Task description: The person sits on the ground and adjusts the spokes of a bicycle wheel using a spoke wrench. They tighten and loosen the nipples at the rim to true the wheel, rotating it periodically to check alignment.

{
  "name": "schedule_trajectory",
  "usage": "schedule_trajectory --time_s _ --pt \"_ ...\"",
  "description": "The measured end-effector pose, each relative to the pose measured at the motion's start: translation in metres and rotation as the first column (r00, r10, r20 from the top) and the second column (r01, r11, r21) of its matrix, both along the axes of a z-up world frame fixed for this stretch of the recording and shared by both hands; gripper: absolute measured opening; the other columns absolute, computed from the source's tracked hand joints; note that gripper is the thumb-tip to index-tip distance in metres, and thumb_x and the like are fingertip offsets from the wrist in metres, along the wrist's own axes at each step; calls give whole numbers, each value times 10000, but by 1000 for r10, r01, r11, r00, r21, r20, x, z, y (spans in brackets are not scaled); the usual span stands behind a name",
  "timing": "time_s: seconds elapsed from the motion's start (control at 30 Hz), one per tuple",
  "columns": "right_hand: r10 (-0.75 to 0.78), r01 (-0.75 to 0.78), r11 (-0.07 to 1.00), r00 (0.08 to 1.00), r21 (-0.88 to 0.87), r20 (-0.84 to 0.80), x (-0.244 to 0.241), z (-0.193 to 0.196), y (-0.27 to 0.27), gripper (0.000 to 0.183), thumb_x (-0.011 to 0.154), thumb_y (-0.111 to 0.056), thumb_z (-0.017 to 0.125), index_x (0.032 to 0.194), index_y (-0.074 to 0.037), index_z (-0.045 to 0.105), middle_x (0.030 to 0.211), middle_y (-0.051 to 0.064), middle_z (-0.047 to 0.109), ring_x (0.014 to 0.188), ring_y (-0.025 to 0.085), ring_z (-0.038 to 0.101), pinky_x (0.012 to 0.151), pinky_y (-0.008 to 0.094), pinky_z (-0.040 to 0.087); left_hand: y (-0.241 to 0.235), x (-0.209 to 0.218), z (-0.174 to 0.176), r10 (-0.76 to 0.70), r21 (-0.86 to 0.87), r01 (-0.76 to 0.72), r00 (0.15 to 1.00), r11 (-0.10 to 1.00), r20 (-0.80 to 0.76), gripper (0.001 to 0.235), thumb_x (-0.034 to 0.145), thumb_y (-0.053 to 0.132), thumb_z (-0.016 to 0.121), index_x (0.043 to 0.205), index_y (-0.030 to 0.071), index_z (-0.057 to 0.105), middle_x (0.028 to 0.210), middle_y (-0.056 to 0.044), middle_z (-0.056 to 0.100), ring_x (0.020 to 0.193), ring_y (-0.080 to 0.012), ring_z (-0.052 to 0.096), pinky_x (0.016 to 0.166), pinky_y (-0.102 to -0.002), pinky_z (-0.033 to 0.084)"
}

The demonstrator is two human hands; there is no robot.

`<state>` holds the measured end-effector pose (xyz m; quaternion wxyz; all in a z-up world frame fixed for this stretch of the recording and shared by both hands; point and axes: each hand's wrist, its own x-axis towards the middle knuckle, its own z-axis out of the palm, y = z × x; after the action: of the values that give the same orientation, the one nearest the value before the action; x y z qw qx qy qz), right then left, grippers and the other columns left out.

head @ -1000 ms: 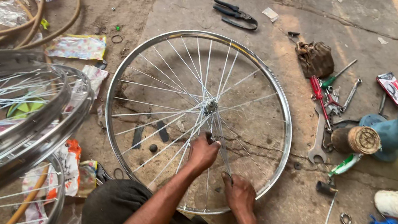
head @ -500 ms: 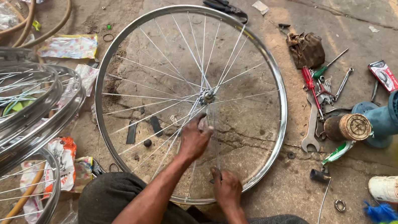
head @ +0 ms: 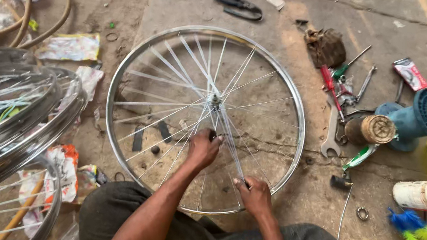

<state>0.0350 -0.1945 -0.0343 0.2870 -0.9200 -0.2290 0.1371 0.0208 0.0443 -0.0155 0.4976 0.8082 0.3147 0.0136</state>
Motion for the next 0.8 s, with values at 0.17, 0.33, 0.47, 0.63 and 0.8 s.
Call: schedule_trajectory --time_s 0.17,0.33,0.47,0.63,0.8 --pt "23 -25 984 1000 -178 -13 8 22 1 425 942 -443 697 738 -70 678 648 58 576 612 207 556 605 401 470 -6 -4 17 -46 -93 37 994 995 -98 318 1005 303 604 1138 29 694 1053 -158 751 852 -237 699 767 -394 606" --pt "-16 -49 962 972 -269 -236 13 43 0 356 929 -478 691 818 -140 710 699 36 597 647 167 555 659 374 498 -16 -1 25 44 -512 -41 999 858 -5 362 992 277 593 1283 62 586 1125 -153 708 851 -214 666 722 -373 597" --pt "67 -145 952 958 -269 -280 11 52 3 429 962 -520 698 815 -119 740 781 9 605 723 109 536 714 330 484 -21 5 25 118 -684 -84 993 725 3 322 1009 225 565 1222 -11 614 1069 -146 699 757 -224 688 646 -357 605" --pt "-162 59 961 912 -271 -377 18 64 -4 380 963 -498 610 872 -146 718 752 -10 581 619 117 501 584 295 478 -19 7 12 202 -691 -165 979 704 -27 280 1013 167 549 1193 -32 627 952 -184 721 708 -226 668 604 -335 580" --pt "-429 418 903 889 -99 -161 42 85 -30 394 956 -503 664 906 -121 746 693 16 577 566 142 480 511 316 431 -20 9 14 223 -706 -176 974 686 -26 293 1021 188 547 1196 -40 605 971 -187 723 738 -233 697 630 -338 606"
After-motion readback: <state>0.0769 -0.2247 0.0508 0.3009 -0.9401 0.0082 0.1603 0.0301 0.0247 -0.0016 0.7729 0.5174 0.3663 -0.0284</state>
